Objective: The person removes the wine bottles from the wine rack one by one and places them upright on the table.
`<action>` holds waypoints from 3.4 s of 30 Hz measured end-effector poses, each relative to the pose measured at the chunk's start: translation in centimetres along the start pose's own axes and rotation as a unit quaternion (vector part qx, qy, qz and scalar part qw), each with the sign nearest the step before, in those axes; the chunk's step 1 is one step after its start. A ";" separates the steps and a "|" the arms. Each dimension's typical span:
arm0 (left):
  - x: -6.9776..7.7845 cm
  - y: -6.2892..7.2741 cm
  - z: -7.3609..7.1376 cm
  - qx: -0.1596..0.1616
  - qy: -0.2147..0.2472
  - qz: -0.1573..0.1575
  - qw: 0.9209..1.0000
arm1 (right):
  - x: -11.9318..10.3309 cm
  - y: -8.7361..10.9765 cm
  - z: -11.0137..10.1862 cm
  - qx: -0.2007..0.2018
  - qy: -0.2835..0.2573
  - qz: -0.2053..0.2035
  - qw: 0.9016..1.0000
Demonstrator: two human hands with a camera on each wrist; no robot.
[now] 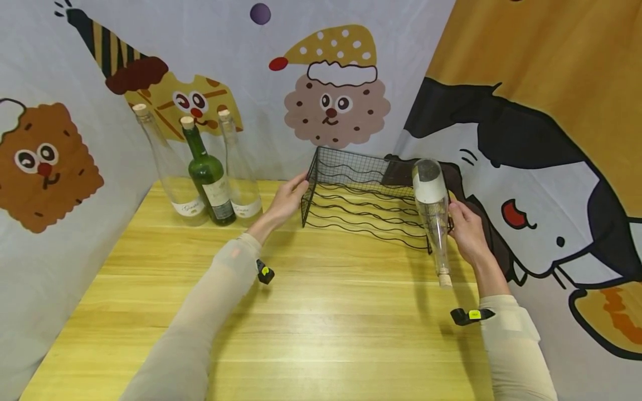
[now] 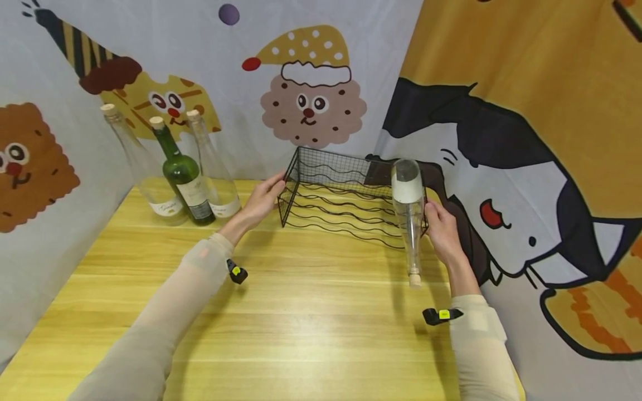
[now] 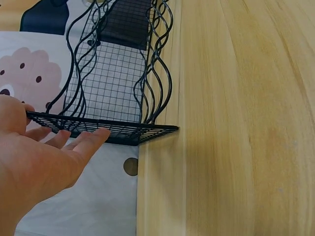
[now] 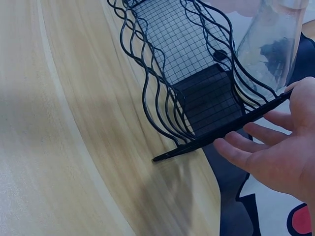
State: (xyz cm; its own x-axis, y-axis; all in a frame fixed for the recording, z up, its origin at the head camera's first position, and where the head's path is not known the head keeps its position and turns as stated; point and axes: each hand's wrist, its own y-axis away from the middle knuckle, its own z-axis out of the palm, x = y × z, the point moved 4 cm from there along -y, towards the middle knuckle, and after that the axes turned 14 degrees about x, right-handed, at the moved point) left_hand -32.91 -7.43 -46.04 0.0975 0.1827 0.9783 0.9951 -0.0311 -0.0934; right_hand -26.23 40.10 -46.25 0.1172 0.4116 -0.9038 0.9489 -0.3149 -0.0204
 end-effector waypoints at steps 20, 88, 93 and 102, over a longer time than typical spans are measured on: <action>0.2 0.2 0.1 0.004 -0.025 0.011 1.000 | -1.1 1.1 -1.0 0.102 0.035 -0.100 0.989; 0.0 0.2 0.2 0.005 -0.027 0.011 1.000 | -1.7 11.3 -2.1 0.090 0.152 -0.530 0.829; 0.0 0.2 0.1 0.004 -0.031 0.010 0.999 | -2.0 11.5 -1.7 0.090 0.151 -0.559 0.810; 0.1 0.3 0.1 0.005 -0.037 0.013 0.999 | -2.3 11.6 -1.2 0.085 0.147 -0.597 0.784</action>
State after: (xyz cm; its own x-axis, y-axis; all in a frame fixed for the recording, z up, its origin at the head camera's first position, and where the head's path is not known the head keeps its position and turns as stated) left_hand -32.63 -7.30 -45.96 0.1235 0.2545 0.9592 0.9923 -0.0264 -0.1208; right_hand -15.12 36.48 -43.86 -0.7390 0.6711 -0.0586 0.3831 0.3471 -0.8560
